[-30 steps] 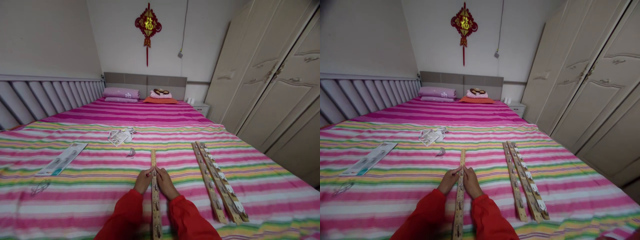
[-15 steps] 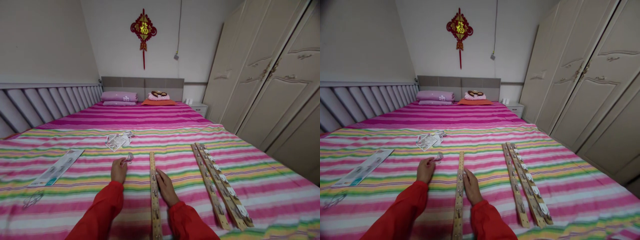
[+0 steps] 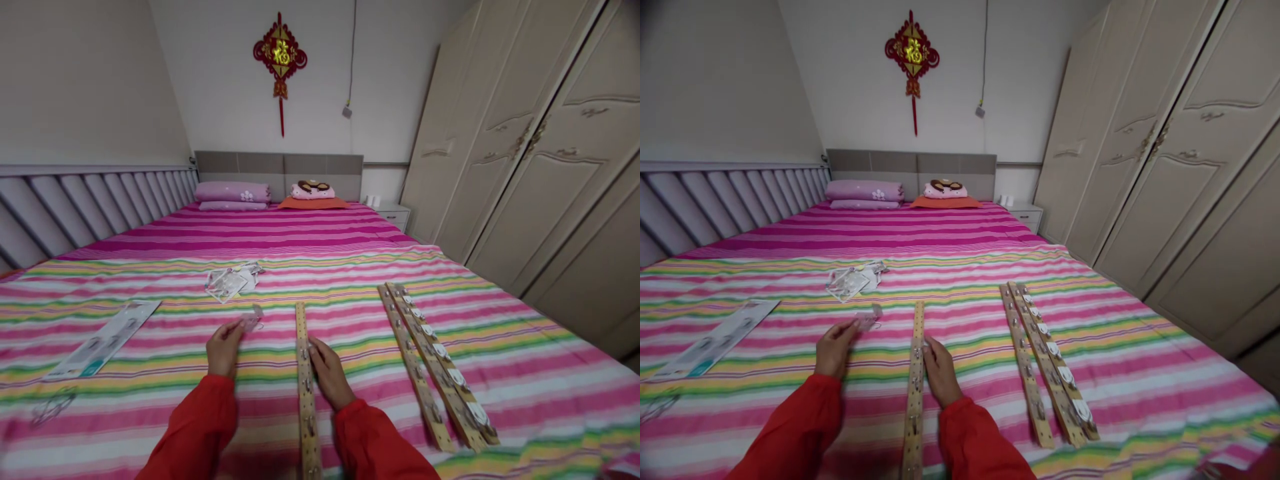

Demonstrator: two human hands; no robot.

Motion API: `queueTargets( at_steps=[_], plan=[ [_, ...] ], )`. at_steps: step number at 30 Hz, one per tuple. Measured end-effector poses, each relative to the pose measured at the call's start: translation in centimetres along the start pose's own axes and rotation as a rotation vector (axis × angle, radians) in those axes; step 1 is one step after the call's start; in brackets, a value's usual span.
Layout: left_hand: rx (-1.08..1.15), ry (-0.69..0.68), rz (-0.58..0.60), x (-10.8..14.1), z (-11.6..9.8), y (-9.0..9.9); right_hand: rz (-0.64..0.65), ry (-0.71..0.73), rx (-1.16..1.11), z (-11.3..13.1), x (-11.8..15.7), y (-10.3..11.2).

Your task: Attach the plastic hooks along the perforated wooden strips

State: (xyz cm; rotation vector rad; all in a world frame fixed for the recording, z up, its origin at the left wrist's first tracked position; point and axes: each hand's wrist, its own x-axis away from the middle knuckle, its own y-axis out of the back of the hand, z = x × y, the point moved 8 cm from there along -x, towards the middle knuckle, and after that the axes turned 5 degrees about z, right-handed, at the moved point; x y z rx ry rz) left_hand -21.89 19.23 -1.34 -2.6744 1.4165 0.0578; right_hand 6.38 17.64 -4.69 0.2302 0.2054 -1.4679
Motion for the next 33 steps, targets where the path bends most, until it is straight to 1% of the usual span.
queueTargets(
  at_steps=[2, 3, 6, 8, 9, 10, 11, 12, 14, 17, 19, 22, 26, 29, 31, 33],
  plan=[
    [0.12, 0.108, 0.026, 0.9, 0.4, -0.2, -0.007, -0.007, -0.031, -0.2, -0.1, 0.1],
    [0.185, 0.161, 0.057, 1.4, 0.7, -0.6, -0.013, -0.021, -0.057, -0.4, -0.1, 0.1],
    [0.375, 0.319, 0.2, 3.3, 1.4, -2.7, -0.017, -0.113, -0.18, -1.5, -0.2, 0.1],
    [0.445, 0.411, 0.285, 4.8, 1.7, -4.3, -0.019, -0.175, -0.272, -2.2, -0.3, 0.2],
    [0.454, 0.433, 0.303, 5.4, 1.8, -4.9, -0.021, -0.195, -0.31, -2.4, -0.3, 0.2],
    [0.443, 0.426, 0.305, 5.9, 1.7, -5.4, -0.024, -0.207, -0.342, -2.5, -0.4, 0.2],
    [0.405, 0.386, 0.306, 6.3, 1.3, -5.7, -0.029, -0.217, -0.37, -2.5, -0.4, 0.3],
    [0.344, 0.315, 0.306, 6.6, 0.8, -5.9, -0.032, -0.229, -0.395, -2.5, -0.4, 0.4],
    [0.182, 0.09, 0.314, 7.2, -1.0, -6.3, -0.039, -0.252, -0.433, -2.5, -0.4, 0.5],
    [-0.091, -0.279, 0.386, 8.8, -3.7, -7.5, -0.028, -0.263, -0.461, -2.3, -0.4, 0.4],
    [-0.219, -0.426, 0.449, 10.1, -4.3, -8.5, -0.003, -0.246, -0.471, -2.0, -0.4, 0.3],
    [-0.287, -0.495, 0.517, 11.3, -3.8, -9.5, 0.021, -0.209, -0.515, -1.6, -0.5, 0.2],
    [-0.316, -0.592, 0.577, 12.3, -3.4, -10.1, 0.016, -0.191, -0.614, -1.4, -0.6, 0.4],
    [-0.343, -0.668, 0.581, 12.7, -3.4, -10.2, 0.008, -0.202, -0.666, -1.6, -0.6, 0.4],
    [-0.358, -0.678, 0.563, 12.7, -3.3, -10.1, 0.019, -0.211, -0.667, -1.7, -0.6, 0.4],
    [-0.356, -0.659, 0.562, 12.8, -3.2, -10.2, 0.016, -0.217, -0.666, -1.7, -0.5, 0.4]
  ],
)
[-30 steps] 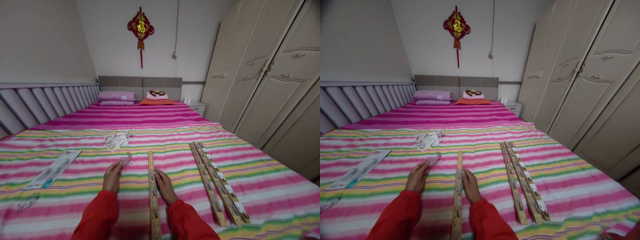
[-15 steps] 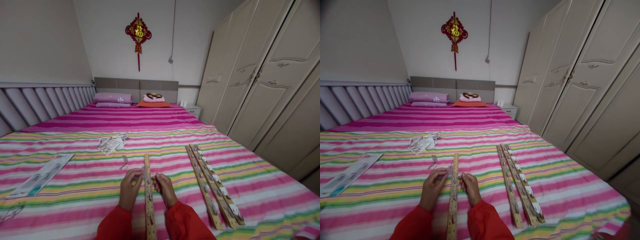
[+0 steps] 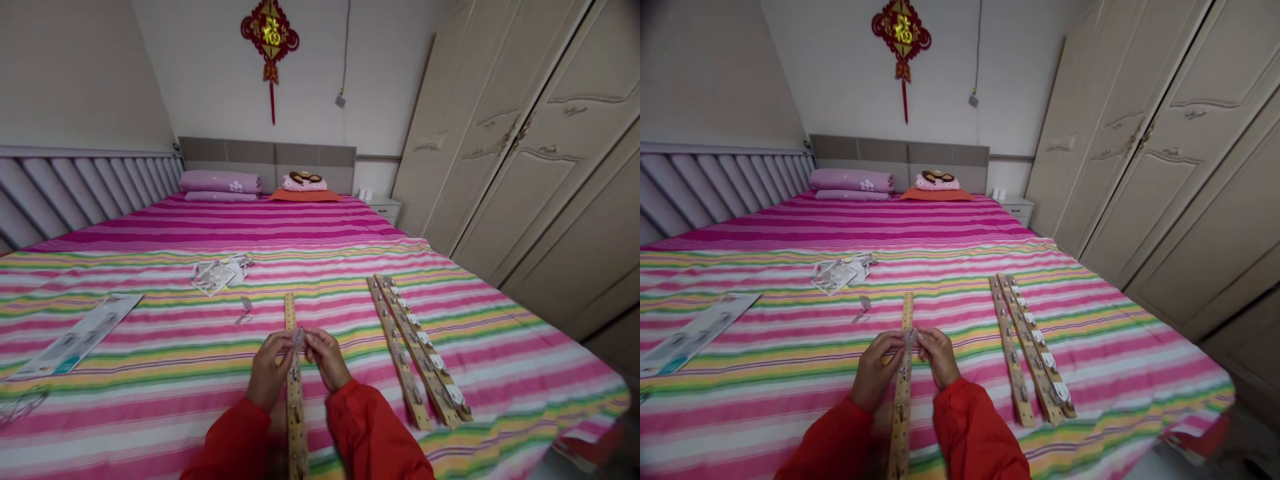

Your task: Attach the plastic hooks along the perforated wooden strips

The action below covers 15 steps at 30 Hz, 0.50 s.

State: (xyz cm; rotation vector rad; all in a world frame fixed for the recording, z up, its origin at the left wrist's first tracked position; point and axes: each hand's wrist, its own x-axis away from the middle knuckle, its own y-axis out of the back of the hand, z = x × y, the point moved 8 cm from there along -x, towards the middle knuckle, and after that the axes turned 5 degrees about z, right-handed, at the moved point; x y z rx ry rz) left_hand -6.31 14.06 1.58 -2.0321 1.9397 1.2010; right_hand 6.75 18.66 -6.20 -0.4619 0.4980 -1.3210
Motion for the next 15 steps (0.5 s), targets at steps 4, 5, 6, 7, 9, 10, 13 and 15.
queueTargets(
  at_steps=[4, 5, 6, 7, 9, 10, 13, 15],
  plan=[
    [0.168, 0.092, 0.099, -0.4, 0.5, -1.0, -0.056, -0.032, -0.104, -0.1, 0.0, 0.3],
    [0.229, 0.132, 0.133, -0.5, 0.7, -1.3, -0.068, -0.051, -0.132, -0.2, 0.0, 0.4],
    [0.288, 0.174, 0.165, -0.7, 0.9, -1.5, -0.075, -0.067, -0.147, -0.3, 0.0, 0.4],
    [0.342, 0.214, 0.194, -0.8, 1.2, -1.7, -0.075, -0.077, -0.146, -0.3, 0.0, 0.4],
    [0.425, 0.28, 0.237, -1.0, 1.6, -1.8, -0.057, -0.077, -0.116, -0.2, 0.0, 0.3],
    [0.457, 0.312, 0.242, -1.1, 1.9, -1.8, -0.043, -0.075, -0.104, -0.2, 0.1, 0.2],
    [0.542, 0.411, 0.204, -1.2, 3.0, -1.5, 0.001, -0.081, -0.113, -0.2, 0.2, 0.0],
    [0.585, 0.48, 0.163, -1.2, 3.7, -1.4, 0.018, -0.097, -0.134, -0.3, 0.3, 0.0]
  ],
)
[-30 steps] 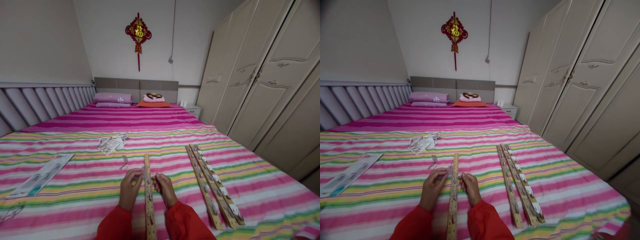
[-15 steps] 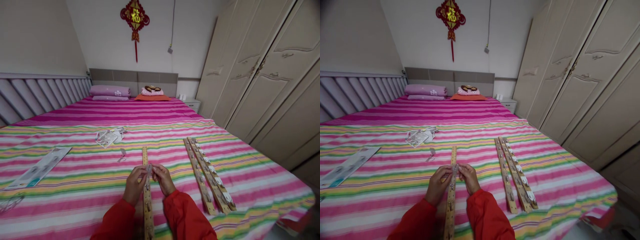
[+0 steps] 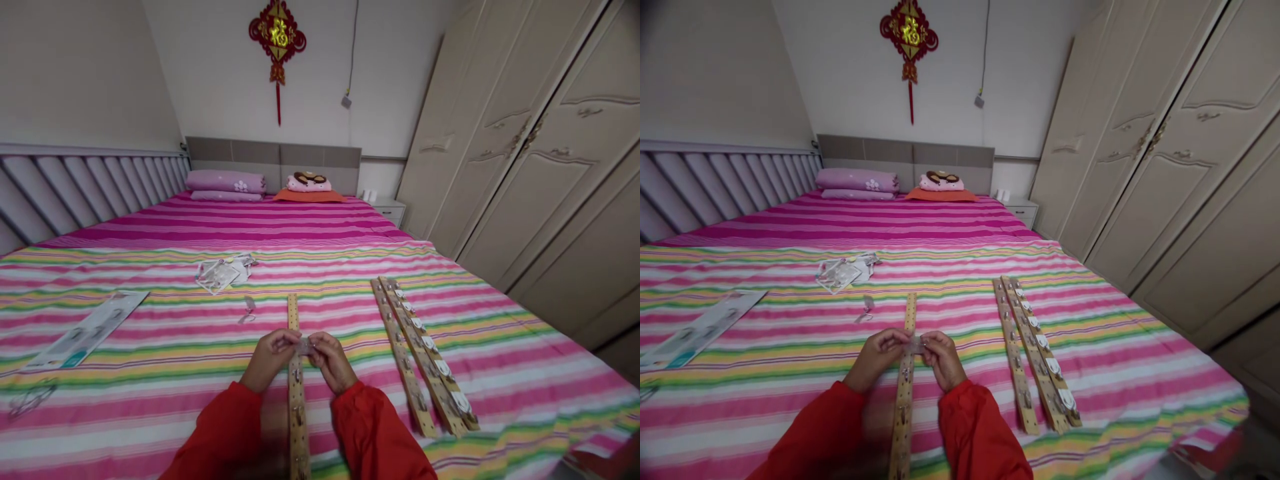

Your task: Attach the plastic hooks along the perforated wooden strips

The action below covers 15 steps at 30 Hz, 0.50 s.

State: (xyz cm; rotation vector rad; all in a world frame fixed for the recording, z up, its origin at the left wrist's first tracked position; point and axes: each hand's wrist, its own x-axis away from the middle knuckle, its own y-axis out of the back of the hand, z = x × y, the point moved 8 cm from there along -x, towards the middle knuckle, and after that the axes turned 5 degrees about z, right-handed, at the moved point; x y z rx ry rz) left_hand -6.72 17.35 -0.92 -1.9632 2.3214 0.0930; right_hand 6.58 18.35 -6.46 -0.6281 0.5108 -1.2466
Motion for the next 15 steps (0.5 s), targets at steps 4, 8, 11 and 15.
queueTargets(
  at_steps=[4, 8, 11, 15],
  plan=[
    [0.054, 0.091, -0.049, -0.3, 0.7, 0.2, -0.004, -0.034, -0.025, -0.2, 0.1, 0.1],
    [0.143, 0.138, -0.127, 0.0, 0.8, 0.2, -0.044, -0.025, -0.056, -0.1, -0.1, 0.6],
    [0.162, 0.2, -0.162, 0.4, 1.4, -0.2, -0.068, 0.0, -0.086, -0.1, -0.2, 0.8],
    [0.097, 0.198, -0.111, 0.7, 1.6, -1.4, -0.089, 0.021, -0.094, -0.1, -0.3, 1.0]
  ],
)
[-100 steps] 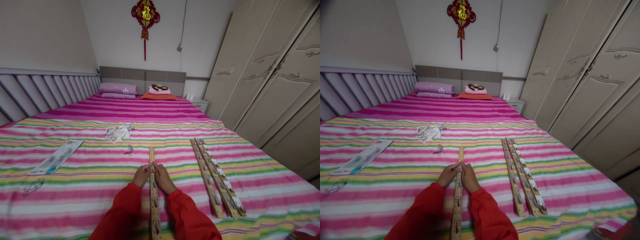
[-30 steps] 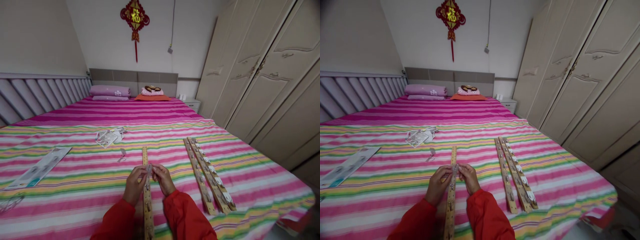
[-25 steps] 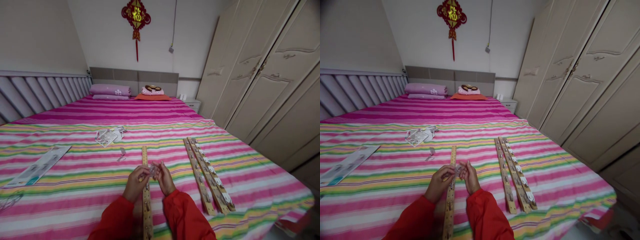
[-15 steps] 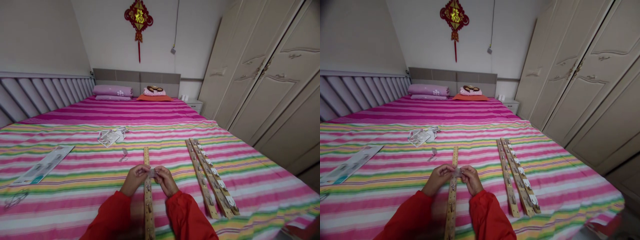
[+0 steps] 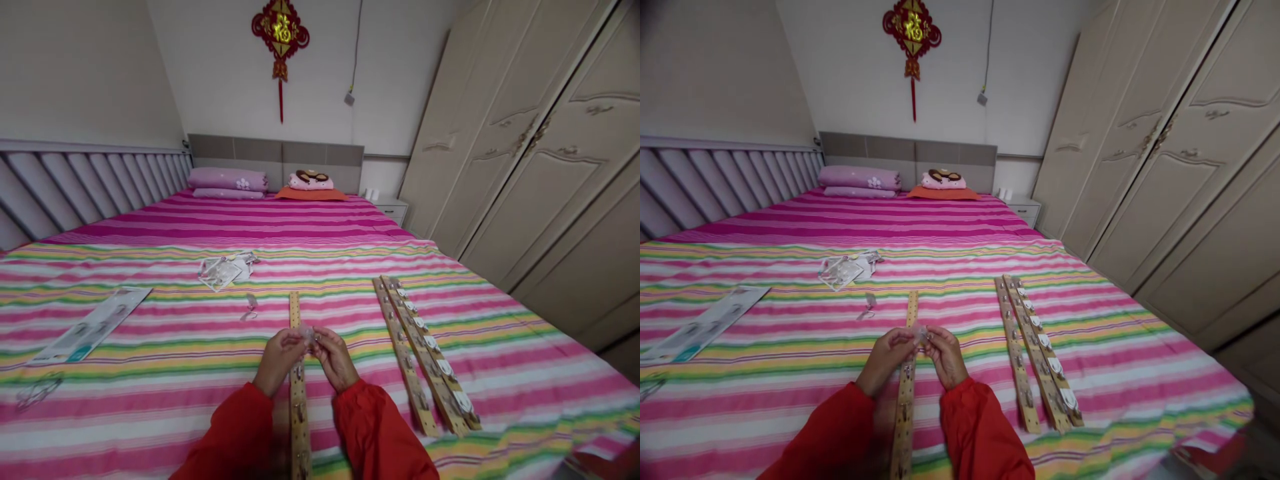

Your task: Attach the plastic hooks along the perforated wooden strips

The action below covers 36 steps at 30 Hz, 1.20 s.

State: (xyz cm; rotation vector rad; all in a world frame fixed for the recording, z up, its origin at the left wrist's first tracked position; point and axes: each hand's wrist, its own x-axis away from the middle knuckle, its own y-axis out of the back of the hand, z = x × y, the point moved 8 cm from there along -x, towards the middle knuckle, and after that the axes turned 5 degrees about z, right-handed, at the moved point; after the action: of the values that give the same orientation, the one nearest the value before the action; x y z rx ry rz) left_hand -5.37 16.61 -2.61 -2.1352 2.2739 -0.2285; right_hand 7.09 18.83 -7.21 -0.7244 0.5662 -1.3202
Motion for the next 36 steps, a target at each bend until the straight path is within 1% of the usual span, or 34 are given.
queueTargets(
  at_steps=[2, 4, 7, 12, 15, 18, 25, 31, 36],
  plan=[
    [-0.025, -0.014, 0.013, -0.1, -0.2, -0.4, -0.004, 0.003, 0.019, 0.0, 0.0, 0.0],
    [-0.026, -0.006, -0.009, -0.4, -0.3, -0.2, 0.0, 0.008, 0.042, 0.0, 0.0, -0.2],
    [-0.025, 0.01, -0.05, -1.5, -0.7, 0.6, 0.01, 0.025, 0.074, 0.1, -0.3, -0.6],
    [-0.037, -0.031, -0.101, -3.6, -1.4, 2.2, -0.032, 0.078, 0.151, 0.2, -1.7, -1.0],
    [-0.067, -0.039, -0.136, -4.5, -1.1, 3.3, -0.05, 0.089, 0.219, -0.1, -2.6, -1.0],
    [-0.106, -0.054, -0.14, -5.0, -0.6, 3.8, -0.074, 0.093, 0.269, -0.4, -3.1, -0.7],
    [-0.119, -0.025, -0.156, -5.1, -0.1, 3.7, -0.138, 0.099, 0.322, -0.6, -3.3, -0.3],
    [-0.11, -0.021, -0.161, -5.2, 0.1, 3.9, -0.123, 0.097, 0.354, -0.8, -3.3, -0.6],
    [-0.119, -0.007, -0.162, -5.6, 0.5, 4.1, -0.132, 0.078, 0.349, -1.0, -3.5, -0.4]
  ],
)
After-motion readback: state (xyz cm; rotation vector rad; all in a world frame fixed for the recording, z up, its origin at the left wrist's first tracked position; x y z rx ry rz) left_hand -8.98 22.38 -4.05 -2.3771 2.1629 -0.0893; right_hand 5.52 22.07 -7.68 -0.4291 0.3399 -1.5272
